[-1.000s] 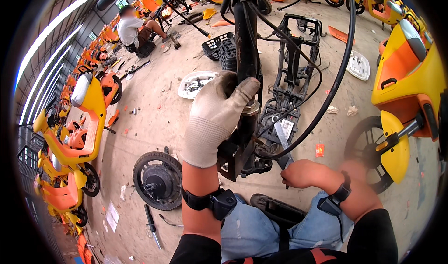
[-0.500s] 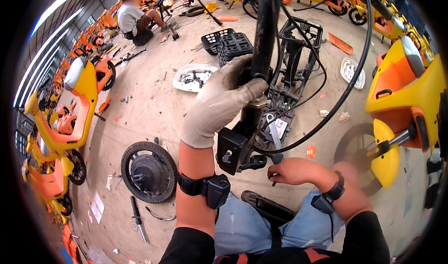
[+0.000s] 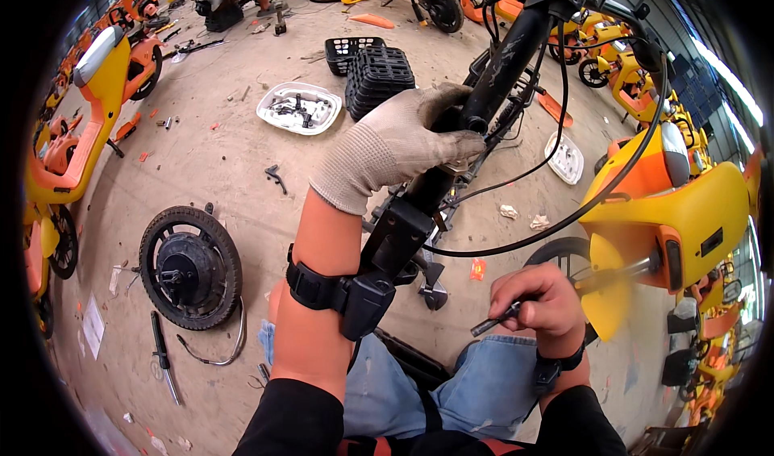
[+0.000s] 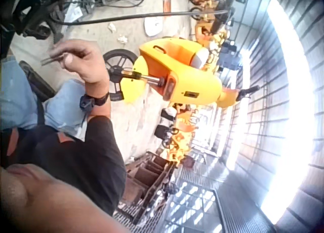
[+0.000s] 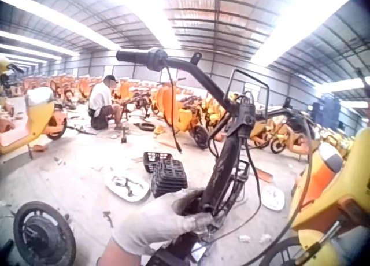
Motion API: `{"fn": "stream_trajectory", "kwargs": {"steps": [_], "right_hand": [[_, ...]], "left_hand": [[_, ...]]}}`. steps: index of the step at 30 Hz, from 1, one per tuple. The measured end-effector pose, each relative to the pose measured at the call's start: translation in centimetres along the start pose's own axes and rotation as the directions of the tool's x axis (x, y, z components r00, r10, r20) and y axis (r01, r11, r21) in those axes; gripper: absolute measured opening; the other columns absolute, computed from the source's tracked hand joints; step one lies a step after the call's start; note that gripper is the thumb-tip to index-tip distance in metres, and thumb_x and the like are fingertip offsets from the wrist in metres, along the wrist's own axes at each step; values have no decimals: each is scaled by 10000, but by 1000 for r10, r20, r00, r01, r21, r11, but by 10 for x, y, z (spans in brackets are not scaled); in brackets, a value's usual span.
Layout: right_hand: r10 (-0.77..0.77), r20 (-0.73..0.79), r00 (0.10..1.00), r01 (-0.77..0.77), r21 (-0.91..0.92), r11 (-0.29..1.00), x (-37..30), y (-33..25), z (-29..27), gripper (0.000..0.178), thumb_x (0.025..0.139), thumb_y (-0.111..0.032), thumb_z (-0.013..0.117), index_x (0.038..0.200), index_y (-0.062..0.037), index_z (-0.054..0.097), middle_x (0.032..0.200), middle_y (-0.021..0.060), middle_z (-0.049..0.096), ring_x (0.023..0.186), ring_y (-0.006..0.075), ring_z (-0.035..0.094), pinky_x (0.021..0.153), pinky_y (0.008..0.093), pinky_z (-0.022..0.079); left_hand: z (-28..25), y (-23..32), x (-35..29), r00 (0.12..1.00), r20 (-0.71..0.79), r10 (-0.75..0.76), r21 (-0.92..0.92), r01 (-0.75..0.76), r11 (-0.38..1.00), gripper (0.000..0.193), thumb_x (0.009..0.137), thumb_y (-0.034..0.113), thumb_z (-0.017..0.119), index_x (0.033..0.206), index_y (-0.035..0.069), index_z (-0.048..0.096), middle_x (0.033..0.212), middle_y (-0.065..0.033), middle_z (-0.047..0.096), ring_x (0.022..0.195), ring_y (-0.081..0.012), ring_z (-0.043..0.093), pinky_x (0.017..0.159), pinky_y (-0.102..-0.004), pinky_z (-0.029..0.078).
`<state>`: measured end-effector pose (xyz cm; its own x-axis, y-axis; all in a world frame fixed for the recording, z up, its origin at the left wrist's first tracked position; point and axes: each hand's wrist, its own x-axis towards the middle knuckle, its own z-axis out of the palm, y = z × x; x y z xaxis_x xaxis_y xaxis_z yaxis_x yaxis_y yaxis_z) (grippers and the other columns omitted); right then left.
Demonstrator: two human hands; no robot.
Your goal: The person sits on the floor of a workshop and works on the front fork and handlebar assembly of a yellow electric scooter. They use a wrench to tighten bolts on the steering stem and handlebar clamp, then lift the frame to inspect the alignment.
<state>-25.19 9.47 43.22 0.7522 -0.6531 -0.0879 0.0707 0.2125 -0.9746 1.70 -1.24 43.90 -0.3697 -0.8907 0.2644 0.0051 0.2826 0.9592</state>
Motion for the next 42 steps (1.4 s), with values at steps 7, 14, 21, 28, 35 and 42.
{"fn": "stream_trajectory", "kwargs": {"steps": [7,14,21,28,35,42], "right_hand": [[-577,-468,669,185,-647,739,18,-64,64,421,859,-272,752,1095,66,668,857,63,661,725,78,592,637,175,426],[-873,-316,372,258,-868,425,50,-32,49,334,867,-111,742,1130,59,624,885,92,690,749,78,600,687,164,443],[-950,-255,182,160,-945,285,71,-2,45,331,779,15,793,1069,29,635,927,79,704,630,18,510,617,135,393],[-873,-92,480,-57,-996,73,69,-6,56,285,799,-48,793,1046,-23,652,977,44,707,720,57,618,539,178,400],[-875,-176,451,-190,-977,99,74,-8,61,250,791,-63,798,1008,-37,677,938,38,720,591,25,509,559,168,394],[-816,-413,405,-346,-895,281,68,-29,93,234,790,-8,777,1002,-20,678,937,45,719,690,36,586,583,173,419]], "left_hand": [[3,-2,-2,999,-48,25,94,-20,995,674,788,300,821,1286,-50,530,1034,-100,651,969,-153,636,831,-297,555],[3,-16,1,980,-118,159,337,-111,935,650,820,526,745,1159,-16,628,987,-63,668,868,-128,627,790,-297,529],[14,-6,2,997,-52,-52,68,56,996,555,853,459,742,1140,-4,637,965,-47,662,864,-122,584,773,-257,479],[24,26,-11,987,-131,-96,258,127,958,491,887,491,687,1008,16,705,804,-14,643,729,-99,557,657,-259,457],[16,25,-12,985,-96,-145,269,166,949,563,879,544,671,982,-8,701,791,-37,659,711,-116,577,647,-268,466],[29,45,-14,924,-161,-347,213,376,902,567,878,546,670,935,-18,699,741,-53,651,669,-130,575,616,-280,469]]}}
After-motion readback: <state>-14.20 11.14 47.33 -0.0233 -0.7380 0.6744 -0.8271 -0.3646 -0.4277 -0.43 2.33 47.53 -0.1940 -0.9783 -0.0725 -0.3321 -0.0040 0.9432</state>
